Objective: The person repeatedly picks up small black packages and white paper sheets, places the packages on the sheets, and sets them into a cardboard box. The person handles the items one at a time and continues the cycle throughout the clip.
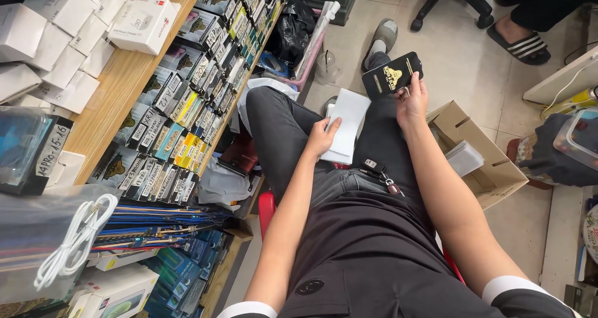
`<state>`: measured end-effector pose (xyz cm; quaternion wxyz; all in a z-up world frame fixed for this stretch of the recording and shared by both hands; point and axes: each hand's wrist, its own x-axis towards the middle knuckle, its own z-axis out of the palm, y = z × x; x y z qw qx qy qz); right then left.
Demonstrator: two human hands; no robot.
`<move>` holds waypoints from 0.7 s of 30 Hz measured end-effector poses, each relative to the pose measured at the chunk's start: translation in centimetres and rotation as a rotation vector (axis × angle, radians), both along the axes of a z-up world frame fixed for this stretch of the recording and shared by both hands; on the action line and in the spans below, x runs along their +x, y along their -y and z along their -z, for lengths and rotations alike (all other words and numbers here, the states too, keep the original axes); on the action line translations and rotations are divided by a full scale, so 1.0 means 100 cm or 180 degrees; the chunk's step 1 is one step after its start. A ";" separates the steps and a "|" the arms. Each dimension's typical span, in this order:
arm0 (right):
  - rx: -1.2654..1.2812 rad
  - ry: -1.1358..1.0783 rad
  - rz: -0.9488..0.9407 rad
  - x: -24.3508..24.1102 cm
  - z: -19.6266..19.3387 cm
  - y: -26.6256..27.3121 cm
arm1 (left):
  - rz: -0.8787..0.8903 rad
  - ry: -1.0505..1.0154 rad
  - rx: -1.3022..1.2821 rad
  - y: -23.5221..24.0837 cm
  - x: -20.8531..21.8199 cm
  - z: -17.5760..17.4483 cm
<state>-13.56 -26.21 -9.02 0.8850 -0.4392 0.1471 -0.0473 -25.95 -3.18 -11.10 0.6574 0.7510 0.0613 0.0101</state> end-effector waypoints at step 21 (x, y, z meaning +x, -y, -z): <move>-0.2682 0.1761 -0.1257 -0.032 -0.013 -0.033 | -0.0109 -0.0187 -0.0517 0.004 -0.011 -0.030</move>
